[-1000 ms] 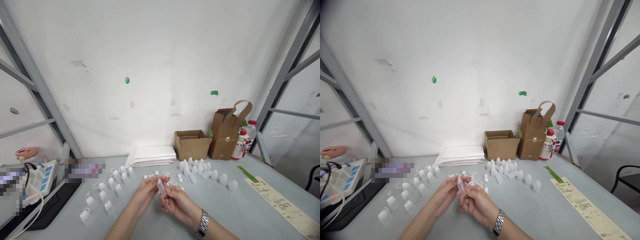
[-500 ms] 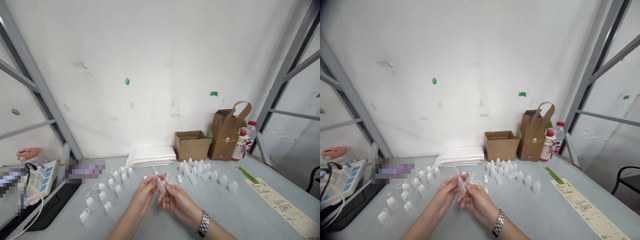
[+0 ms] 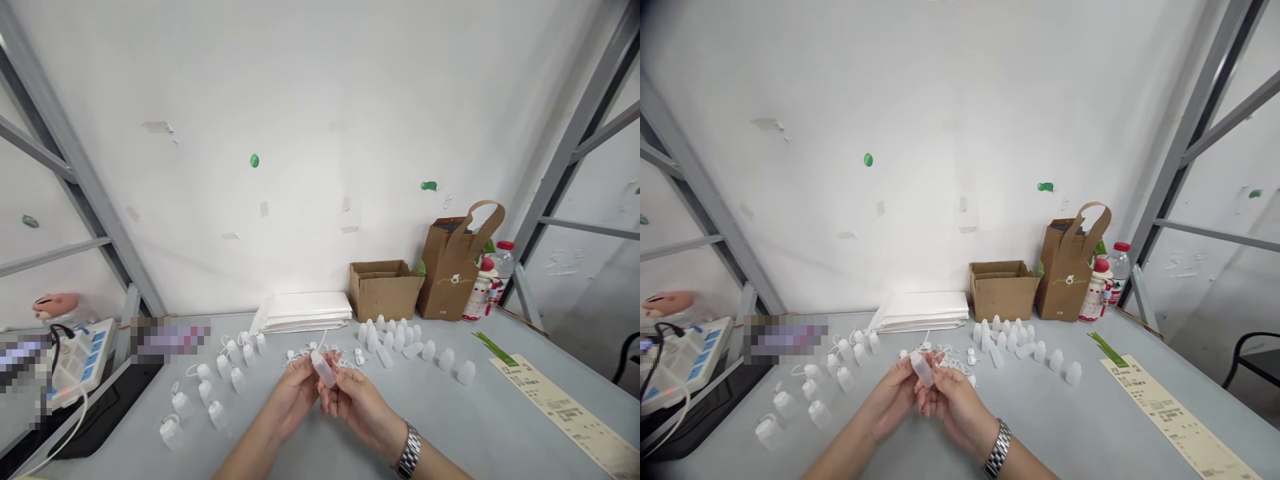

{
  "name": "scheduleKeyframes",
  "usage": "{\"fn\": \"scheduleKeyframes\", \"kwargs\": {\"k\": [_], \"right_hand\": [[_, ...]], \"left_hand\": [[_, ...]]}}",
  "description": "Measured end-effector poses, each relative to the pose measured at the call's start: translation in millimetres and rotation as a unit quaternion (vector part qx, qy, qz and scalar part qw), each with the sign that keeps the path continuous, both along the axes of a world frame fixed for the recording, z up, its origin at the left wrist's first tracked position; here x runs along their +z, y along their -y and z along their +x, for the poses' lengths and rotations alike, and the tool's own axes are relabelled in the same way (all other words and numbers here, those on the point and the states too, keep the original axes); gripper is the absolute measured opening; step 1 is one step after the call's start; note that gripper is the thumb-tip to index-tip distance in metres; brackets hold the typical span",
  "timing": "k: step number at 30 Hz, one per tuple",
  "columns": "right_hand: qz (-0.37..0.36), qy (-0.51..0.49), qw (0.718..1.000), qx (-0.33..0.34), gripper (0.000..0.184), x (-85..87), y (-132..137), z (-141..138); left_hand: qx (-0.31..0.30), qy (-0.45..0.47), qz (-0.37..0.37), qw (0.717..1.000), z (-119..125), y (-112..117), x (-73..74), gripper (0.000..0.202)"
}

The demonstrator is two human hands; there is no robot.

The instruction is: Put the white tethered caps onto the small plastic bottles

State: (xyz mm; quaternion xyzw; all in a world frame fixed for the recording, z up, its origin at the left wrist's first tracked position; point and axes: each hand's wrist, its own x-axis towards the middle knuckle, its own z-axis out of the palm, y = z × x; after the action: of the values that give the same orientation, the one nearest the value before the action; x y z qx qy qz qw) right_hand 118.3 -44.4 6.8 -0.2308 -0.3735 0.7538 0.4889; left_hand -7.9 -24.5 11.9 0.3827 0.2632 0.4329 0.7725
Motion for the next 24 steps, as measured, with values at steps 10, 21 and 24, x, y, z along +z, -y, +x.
{"fn": "scheduleKeyframes", "kwargs": {"k": [10, 21, 24], "right_hand": [[0.015, 0.042, 0.998, -0.039, 0.039, -4.2, -1.9, 1.1], [-0.033, -0.039, 0.998, -0.048, 0.034, 3.1, -9.4, 11.4], [-0.010, -0.029, 0.992, -0.124, 0.033, 9.9, -16.2, 22.6]], "left_hand": [[0.056, -0.003, 0.034, 0.998, -4.5, -3.7, -0.4, 0.038], [0.102, -0.172, 0.102, 0.974, -8.6, -7.7, 9.4, 0.037], [0.120, -0.343, 0.135, 0.922, -9.2, -9.9, 1.5, 0.038]]}}
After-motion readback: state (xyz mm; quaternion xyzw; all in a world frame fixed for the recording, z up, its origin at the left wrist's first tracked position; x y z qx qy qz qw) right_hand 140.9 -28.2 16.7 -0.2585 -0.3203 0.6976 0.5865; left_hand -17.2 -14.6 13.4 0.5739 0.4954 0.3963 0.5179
